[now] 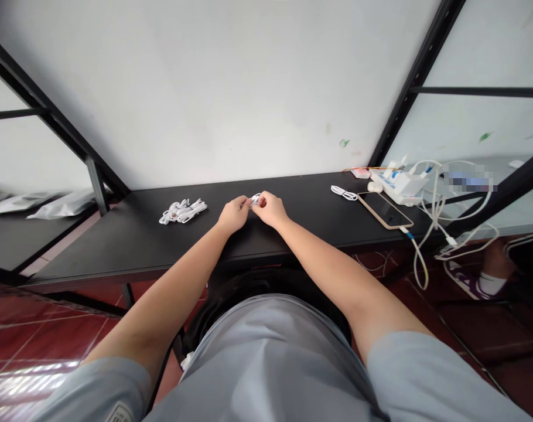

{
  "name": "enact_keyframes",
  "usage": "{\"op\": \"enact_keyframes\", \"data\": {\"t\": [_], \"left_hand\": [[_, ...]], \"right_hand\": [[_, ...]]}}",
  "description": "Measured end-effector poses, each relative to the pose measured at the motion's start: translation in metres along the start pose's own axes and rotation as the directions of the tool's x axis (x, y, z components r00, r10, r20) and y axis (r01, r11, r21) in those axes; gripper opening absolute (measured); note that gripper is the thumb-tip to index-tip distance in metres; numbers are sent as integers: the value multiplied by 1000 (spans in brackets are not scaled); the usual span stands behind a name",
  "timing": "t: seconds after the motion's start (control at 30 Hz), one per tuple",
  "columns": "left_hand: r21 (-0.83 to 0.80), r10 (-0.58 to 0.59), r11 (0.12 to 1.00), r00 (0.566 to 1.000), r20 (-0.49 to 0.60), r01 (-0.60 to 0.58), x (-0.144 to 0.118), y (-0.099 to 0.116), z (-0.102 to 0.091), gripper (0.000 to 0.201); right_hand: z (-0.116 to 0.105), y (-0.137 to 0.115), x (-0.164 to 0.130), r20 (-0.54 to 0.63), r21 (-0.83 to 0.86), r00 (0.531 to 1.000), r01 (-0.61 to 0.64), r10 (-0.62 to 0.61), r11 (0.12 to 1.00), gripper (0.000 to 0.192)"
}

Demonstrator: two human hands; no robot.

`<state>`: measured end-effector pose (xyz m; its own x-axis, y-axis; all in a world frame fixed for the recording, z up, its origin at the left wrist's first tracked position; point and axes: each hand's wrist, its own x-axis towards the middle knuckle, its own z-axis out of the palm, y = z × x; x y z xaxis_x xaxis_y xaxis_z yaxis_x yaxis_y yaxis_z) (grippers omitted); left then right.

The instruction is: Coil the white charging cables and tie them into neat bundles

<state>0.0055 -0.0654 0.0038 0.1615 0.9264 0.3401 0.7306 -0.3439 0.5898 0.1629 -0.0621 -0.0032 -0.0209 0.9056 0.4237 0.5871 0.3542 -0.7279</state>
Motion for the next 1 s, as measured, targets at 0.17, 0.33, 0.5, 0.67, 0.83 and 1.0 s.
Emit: {"op": "enact_keyframes", "data": {"t": [0.17,0.33,0.5,0.67,0.83,1.0], "left_hand": [[-7,1,1000,1000,-8,-1,0,1,-1,31],[-22,-20,1000,1000,-12,19,0,1,-1,30],[-17,-50,999,999,-22,49,1,0,-2,32],[-3,-99,995,994,-34,99,3,-1,-4,33],[-2,-141,990,990,-16,141,4,-2,-4,38],[20,-133,991,991,27,133,3,-1,-3,44]], "right_hand": [[0,0,-1,-4,18,999,35,-35,999,18],[-2,-1,-2,-11,8,997,76,-76,997,12],[-2,3,-1,-2,28,997,83,-83,996,1],[-5,1,-1,41,76,992,118,-121,990,11],[-9,-5,-2,38,63,993,110,-112,992,15],[-8,-4,-2,24,81,995,98,-100,992,15]]}}
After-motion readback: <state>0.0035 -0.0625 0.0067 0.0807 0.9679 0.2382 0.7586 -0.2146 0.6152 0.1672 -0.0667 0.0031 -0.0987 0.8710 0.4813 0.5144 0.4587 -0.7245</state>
